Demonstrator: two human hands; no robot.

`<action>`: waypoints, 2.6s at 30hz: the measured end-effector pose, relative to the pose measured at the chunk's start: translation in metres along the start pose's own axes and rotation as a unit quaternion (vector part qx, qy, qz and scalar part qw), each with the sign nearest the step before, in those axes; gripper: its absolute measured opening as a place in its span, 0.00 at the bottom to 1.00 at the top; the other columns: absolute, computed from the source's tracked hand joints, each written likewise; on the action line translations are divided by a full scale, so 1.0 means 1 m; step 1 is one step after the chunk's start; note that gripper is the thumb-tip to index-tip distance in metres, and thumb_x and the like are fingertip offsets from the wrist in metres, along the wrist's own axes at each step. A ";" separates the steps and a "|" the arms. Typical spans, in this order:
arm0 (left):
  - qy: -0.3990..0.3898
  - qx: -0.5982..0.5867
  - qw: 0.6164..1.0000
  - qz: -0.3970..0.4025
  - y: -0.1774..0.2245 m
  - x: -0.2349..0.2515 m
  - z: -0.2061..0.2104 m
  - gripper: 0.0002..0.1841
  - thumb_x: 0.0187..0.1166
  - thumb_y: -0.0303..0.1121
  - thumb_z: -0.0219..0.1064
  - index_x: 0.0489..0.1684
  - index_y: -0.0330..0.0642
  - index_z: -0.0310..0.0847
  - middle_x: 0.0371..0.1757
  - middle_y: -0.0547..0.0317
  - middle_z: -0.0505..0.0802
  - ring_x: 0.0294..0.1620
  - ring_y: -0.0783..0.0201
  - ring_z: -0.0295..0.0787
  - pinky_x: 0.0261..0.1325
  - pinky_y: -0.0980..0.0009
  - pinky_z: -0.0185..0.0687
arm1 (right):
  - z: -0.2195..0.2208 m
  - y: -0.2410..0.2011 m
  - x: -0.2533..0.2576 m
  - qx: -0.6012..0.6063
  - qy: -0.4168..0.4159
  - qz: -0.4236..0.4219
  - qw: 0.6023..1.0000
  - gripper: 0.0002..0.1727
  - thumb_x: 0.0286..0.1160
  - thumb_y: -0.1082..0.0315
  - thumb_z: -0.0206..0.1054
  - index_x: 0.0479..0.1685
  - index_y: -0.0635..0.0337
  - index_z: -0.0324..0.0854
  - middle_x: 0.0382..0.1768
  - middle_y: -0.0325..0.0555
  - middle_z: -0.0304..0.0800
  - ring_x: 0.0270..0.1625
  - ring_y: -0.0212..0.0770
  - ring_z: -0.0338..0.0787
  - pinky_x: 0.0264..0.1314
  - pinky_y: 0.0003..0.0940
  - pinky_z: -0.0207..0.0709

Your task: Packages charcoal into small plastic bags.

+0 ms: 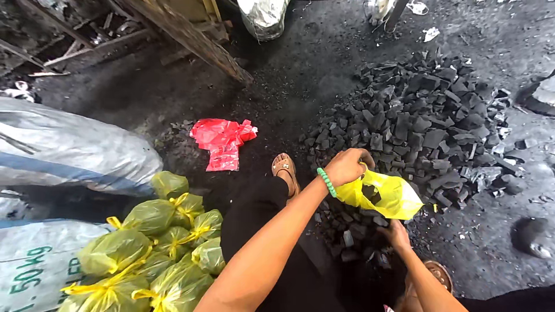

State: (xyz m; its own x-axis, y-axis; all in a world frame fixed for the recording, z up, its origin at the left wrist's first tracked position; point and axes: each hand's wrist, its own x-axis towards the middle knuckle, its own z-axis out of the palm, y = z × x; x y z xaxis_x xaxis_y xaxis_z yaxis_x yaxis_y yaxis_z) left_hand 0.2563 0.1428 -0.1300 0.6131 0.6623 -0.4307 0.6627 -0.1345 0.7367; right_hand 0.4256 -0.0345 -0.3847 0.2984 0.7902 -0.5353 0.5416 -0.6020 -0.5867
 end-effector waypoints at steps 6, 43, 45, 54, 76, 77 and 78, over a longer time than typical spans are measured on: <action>0.065 -0.258 0.963 -0.046 -0.007 -0.006 0.010 0.11 0.87 0.20 0.53 0.60 0.31 0.78 0.37 0.53 0.81 0.28 0.67 0.77 0.34 0.72 0.78 | -0.053 -0.009 0.001 0.447 0.161 0.004 0.880 0.26 0.78 0.76 0.66 0.76 0.66 0.68 0.49 0.55 0.85 0.41 0.41 0.87 0.44 0.43 0.85; 0.234 -0.542 0.804 0.077 0.004 -0.043 -0.039 0.14 0.84 0.26 0.52 0.64 0.48 0.72 0.40 0.58 0.89 0.36 0.65 0.91 0.39 0.70 0.90 | -0.097 -0.064 0.046 0.531 0.156 -0.085 0.828 0.26 0.78 0.78 0.59 0.76 0.58 0.65 0.54 0.47 0.83 0.46 0.39 0.90 0.48 0.40 0.89; 0.221 -0.525 0.821 0.036 -0.003 -0.036 -0.030 0.15 0.84 0.28 0.55 0.66 0.48 0.71 0.41 0.58 0.88 0.35 0.65 0.90 0.38 0.70 0.88 | -0.119 -0.085 0.026 0.679 0.126 -0.149 0.708 0.25 0.76 0.72 0.57 0.72 0.46 0.64 0.50 0.41 0.86 0.45 0.41 0.93 0.50 0.44 0.91; 0.132 -0.446 0.883 -0.061 -0.005 -0.013 -0.001 0.21 0.84 0.29 0.59 0.76 0.47 0.67 0.45 0.54 0.84 0.37 0.63 0.83 0.38 0.68 0.81 | -0.074 -0.167 0.036 0.121 -0.050 -0.311 0.941 0.31 0.61 0.76 0.82 0.70 0.63 0.82 0.73 0.64 0.79 0.72 0.62 0.81 0.72 0.62 0.76; 0.300 -0.483 0.821 0.054 0.022 -0.050 -0.055 0.13 0.84 0.33 0.57 0.64 0.50 0.74 0.39 0.60 0.88 0.36 0.65 0.90 0.38 0.71 0.88 | 0.029 -0.062 0.018 -0.091 0.036 0.088 0.991 0.59 0.54 0.52 0.89 0.93 0.33 0.56 0.92 0.76 0.36 0.84 0.81 0.62 0.65 0.71 0.78; 0.305 -0.487 0.817 0.050 0.021 -0.050 -0.056 0.13 0.84 0.33 0.57 0.64 0.50 0.75 0.39 0.59 0.89 0.36 0.65 0.90 0.38 0.71 0.88 | 0.027 -0.058 0.019 -0.105 0.034 0.085 0.990 0.57 0.56 0.54 0.87 0.93 0.34 0.57 0.90 0.77 0.41 0.83 0.81 0.63 0.65 0.70 0.79; 0.308 -0.492 0.813 0.044 0.019 -0.051 -0.055 0.13 0.84 0.33 0.57 0.63 0.50 0.75 0.39 0.59 0.89 0.35 0.65 0.91 0.38 0.71 0.89 | 0.022 -0.051 0.022 -0.109 0.032 0.081 0.990 0.54 0.58 0.55 0.86 0.92 0.36 0.59 0.89 0.78 0.45 0.82 0.81 0.65 0.66 0.69 0.78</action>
State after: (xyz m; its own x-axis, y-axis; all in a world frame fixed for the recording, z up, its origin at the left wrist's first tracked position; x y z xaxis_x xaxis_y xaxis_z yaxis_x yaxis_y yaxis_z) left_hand 0.2140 0.1474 -0.0651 0.1076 0.9663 -0.2340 -0.2222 0.2528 0.9416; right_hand 0.3867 0.0109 -0.3796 0.4404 0.6945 -0.5689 0.6369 -0.6883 -0.3473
